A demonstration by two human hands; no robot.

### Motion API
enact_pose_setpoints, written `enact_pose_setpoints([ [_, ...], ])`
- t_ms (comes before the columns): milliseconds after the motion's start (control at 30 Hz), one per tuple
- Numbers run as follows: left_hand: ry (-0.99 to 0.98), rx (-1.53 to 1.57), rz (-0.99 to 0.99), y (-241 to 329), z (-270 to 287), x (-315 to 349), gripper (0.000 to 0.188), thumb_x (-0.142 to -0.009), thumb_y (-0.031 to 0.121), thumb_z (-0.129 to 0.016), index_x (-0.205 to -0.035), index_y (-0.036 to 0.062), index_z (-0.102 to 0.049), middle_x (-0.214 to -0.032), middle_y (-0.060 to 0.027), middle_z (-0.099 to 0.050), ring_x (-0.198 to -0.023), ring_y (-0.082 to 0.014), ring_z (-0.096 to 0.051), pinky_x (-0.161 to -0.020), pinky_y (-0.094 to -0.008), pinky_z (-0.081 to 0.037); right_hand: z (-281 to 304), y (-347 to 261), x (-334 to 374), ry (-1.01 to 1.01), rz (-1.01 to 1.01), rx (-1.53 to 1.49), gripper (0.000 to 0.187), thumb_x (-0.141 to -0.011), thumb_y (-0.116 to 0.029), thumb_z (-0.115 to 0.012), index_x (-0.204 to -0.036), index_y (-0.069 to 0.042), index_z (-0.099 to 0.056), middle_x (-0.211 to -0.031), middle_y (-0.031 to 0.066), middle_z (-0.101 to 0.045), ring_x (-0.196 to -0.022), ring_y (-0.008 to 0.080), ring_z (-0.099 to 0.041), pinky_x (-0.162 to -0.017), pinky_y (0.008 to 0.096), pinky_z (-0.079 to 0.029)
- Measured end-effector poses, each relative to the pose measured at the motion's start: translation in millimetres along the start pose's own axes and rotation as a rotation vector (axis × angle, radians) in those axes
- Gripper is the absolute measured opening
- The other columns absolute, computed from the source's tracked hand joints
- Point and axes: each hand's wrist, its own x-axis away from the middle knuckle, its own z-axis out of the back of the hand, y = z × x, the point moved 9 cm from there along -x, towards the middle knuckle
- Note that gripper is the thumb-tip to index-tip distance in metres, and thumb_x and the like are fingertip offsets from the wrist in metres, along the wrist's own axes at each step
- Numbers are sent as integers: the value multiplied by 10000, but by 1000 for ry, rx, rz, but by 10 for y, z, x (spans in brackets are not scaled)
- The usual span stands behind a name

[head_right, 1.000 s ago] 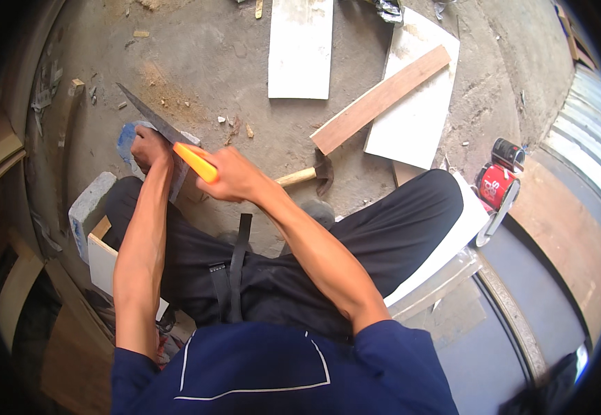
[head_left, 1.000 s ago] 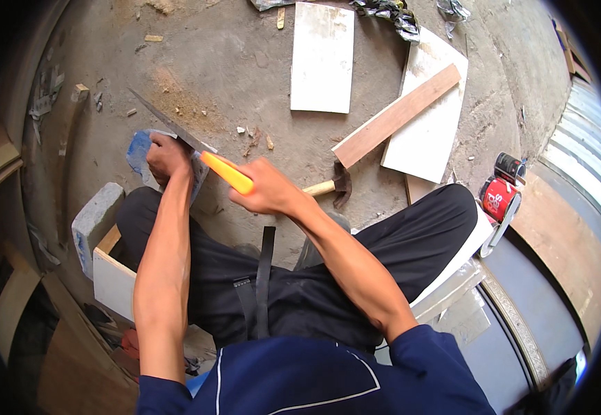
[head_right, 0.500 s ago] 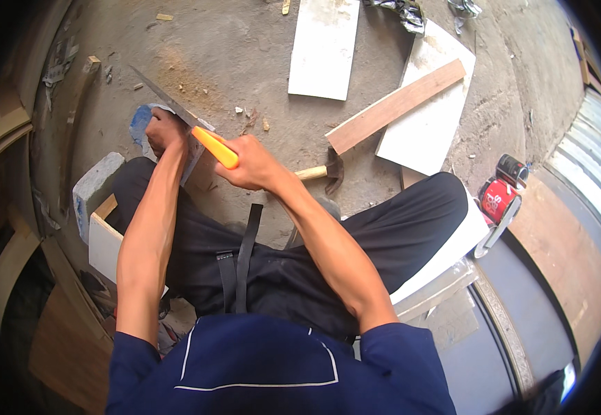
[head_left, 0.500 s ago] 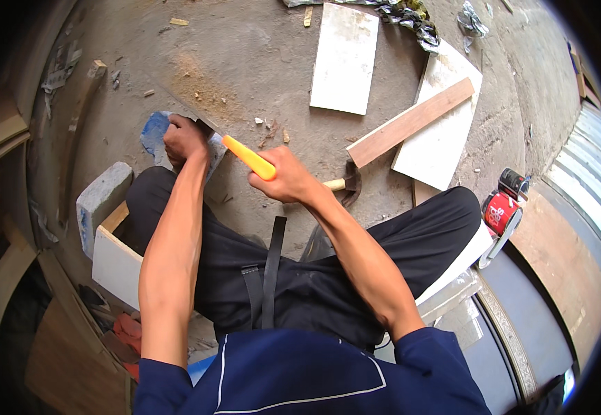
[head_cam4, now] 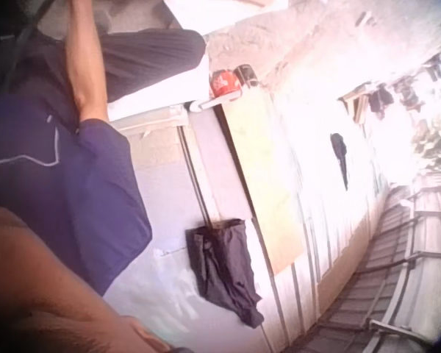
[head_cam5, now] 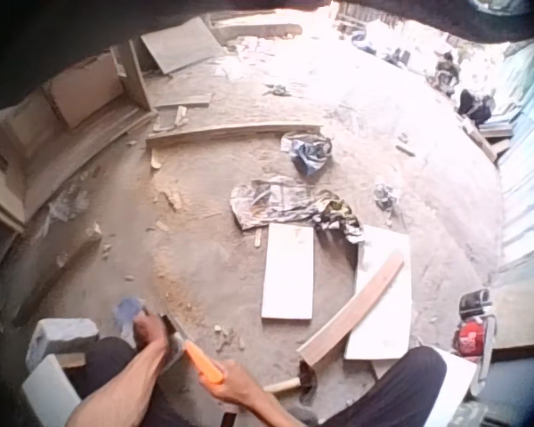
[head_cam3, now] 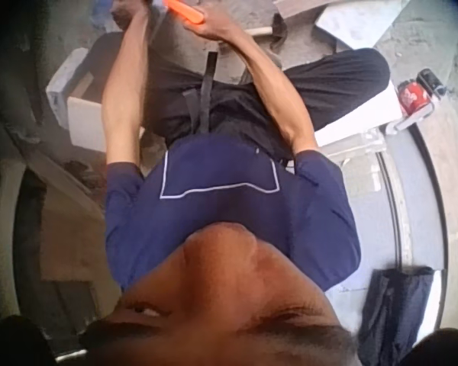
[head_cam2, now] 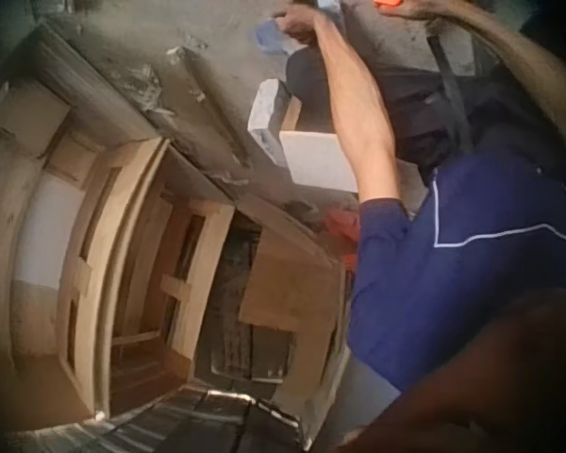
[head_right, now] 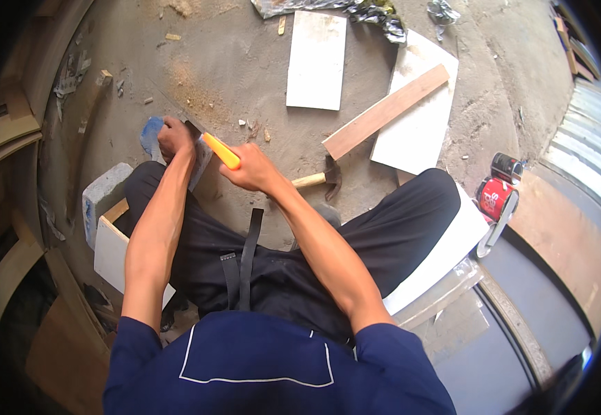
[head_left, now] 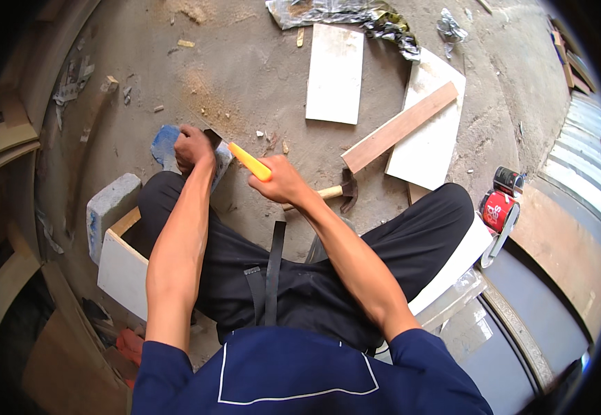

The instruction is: The person sits on the floor and uses a hand saw to cut a small wooden block. They then use a hammer to drive nails into the block and attach it to a white rectangular board. The person continues hammering nails into different positions on the board to secure the wooden block.

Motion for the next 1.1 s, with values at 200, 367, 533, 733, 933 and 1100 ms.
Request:
enact_pose_setpoints([
  [200, -126, 102, -99, 1, -126, -35, 599, -882, 575, -442, -971, 65, -743, -985, -181, -717, -980, -379, -660, -941, -484, -413, 342, -387, 16, -85, 14, 165, 258, -776, -234, -642, -746, 16, -583, -648, 205, -582, -556, 320, -565, -577, 404, -460],
  [367, -221, -106, -547, 255, 52, 357, 601, -824, 606, -581, -1171, 120, -653, -1186, -158, -641, -1181, -334, -538, -1027, -498, -295, 1127, -846, 118, -121, 48, 461, 250, -790, -224, -633, -767, 21, -586, -649, 206, -594, -563, 314, -582, -602, 408, -482],
  [533, -331, -270, -630, 301, -148, 476, 559, -825, 466, -600, -1179, 34, -585, -1213, -173, -600, -1221, -323, -499, -1016, -500, -297, 1390, -1098, 169, -124, 20, 770, 248, -789, -295, -639, -827, -54, -683, -739, 205, -675, -716, 366, -675, -710, 443, -542],
  [733, -400, -146, -753, 686, -21, 805, 518, -818, 437, -530, -1049, -11, -650, -1070, -235, -672, -968, -410, -624, -857, -494, -462, 1320, -1363, 307, -132, -201, 944, 239, -777, -242, -586, -809, -35, -703, -741, 220, -682, -703, 371, -686, -706, 446, -557],
  [933, -863, 245, -818, 1051, -235, 907, 527, -890, 398, -383, -823, -24, -691, -781, -199, -695, -704, -320, -662, -681, -406, -503, 1302, -1683, 336, -47, -227, 978, 284, -746, -228, -594, -801, 29, -702, -800, 236, -694, -783, 375, -699, -733, 437, -560],
  [1100, -1167, 610, -601, 1059, -339, 1056, 588, -927, 406, -291, -807, -4, -695, -721, -137, -665, -631, -232, -615, -633, -354, -483, 1437, -1432, 211, 33, -133, 974, 305, -785, -273, -594, -812, 9, -705, -817, 246, -693, -781, 393, -695, -723, 456, -558],
])
